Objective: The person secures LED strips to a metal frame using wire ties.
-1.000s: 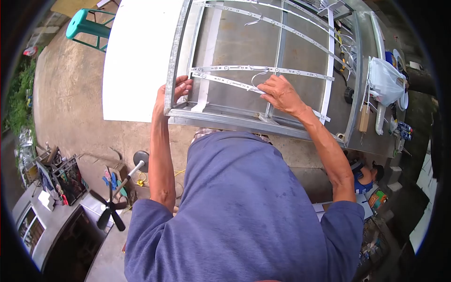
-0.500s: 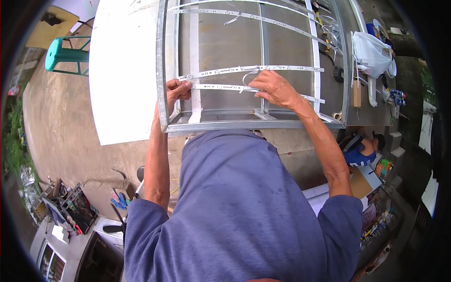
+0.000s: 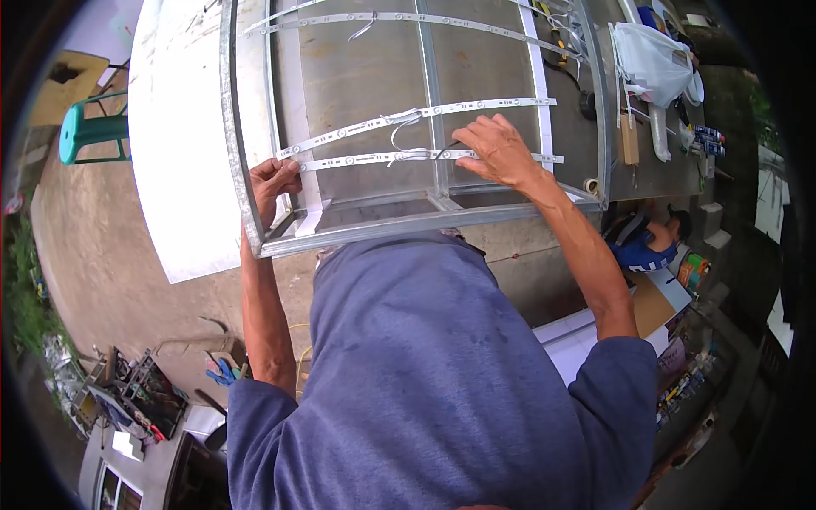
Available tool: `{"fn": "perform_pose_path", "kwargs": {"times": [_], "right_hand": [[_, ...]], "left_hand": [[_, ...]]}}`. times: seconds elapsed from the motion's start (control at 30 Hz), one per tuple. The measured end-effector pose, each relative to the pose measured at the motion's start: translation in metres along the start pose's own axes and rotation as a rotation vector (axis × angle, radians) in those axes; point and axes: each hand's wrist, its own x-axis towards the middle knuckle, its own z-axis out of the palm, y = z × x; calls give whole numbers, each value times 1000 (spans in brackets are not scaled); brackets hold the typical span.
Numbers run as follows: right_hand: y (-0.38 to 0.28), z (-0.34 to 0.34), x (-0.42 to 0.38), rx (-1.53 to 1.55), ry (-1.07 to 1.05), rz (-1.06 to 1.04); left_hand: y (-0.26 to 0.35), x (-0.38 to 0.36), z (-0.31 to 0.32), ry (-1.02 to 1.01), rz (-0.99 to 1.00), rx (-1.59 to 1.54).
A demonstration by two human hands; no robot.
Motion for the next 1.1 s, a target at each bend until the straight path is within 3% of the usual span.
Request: {"fn": "perform_pose_path", "kwargs": {"times": [0.27,0.7,0.9,1.1], "right_hand": [[6,3,6,-40,41,-132],[10,6,5,-31,41,-133],[9,3,0,-4,172,-142],[13,-2,-9,-26,16,-33]], "left_hand": [[-4,-3,-5,-35,-47,5],[-7,-4,-5,19,-58,-22],[-11,-3,-6,-9,-33,-25],[-11,-2,-8,-39,1,-10]]}}
